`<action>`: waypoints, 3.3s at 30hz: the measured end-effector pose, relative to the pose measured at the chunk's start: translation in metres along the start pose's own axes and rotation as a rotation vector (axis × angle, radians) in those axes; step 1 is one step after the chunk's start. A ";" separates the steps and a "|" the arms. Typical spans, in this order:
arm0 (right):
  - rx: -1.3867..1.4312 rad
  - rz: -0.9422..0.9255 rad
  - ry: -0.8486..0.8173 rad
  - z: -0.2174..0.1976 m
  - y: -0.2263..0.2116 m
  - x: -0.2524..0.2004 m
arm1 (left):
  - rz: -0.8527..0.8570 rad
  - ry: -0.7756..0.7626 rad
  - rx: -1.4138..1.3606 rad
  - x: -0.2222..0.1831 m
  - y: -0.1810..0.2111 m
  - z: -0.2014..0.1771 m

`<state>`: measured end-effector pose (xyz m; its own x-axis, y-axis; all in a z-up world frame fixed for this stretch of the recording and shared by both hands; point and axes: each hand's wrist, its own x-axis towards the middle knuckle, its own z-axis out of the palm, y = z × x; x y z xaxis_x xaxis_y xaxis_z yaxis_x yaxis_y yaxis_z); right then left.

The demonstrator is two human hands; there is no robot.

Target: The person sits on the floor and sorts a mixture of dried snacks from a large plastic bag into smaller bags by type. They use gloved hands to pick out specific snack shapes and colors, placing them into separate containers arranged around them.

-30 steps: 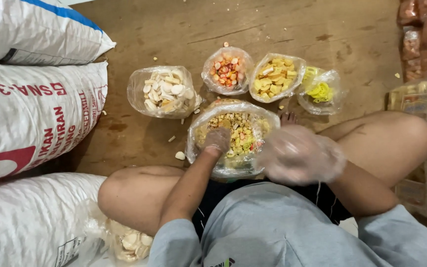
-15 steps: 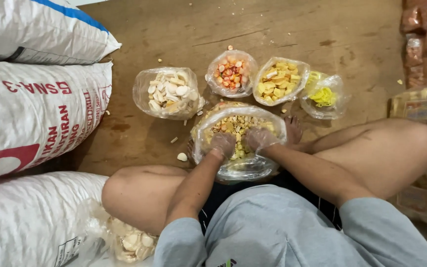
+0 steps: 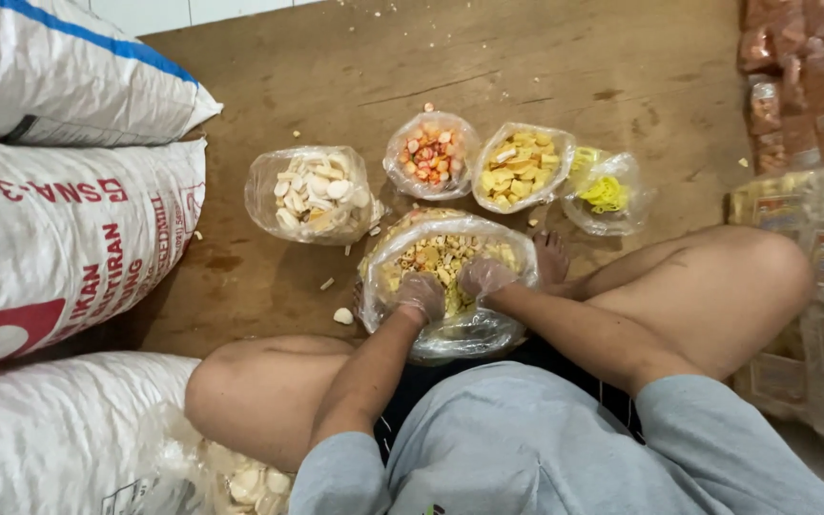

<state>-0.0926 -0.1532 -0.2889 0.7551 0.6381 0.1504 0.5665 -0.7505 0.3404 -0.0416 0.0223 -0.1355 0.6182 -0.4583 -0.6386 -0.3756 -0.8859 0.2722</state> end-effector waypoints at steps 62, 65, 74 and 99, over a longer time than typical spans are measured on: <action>2.025 0.720 -0.484 -0.246 0.178 0.091 | 0.170 -0.025 -1.052 -0.114 -0.004 -0.177; 2.040 0.756 -0.437 -0.256 0.180 0.091 | 0.053 -0.035 -1.239 -0.134 0.007 -0.197; 1.561 0.867 -0.459 -0.310 0.249 0.077 | -0.036 -0.083 -0.972 -0.122 0.005 -0.196; 0.844 1.583 -0.063 0.031 0.309 -0.129 | -0.124 -0.229 -0.097 -0.014 -0.031 -0.054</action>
<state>-0.0043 -0.4730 -0.2321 0.6907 -0.6924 -0.2088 -0.6503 -0.4684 -0.5981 -0.0012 0.0526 -0.0965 0.4790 -0.3275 -0.8144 -0.2317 -0.9421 0.2425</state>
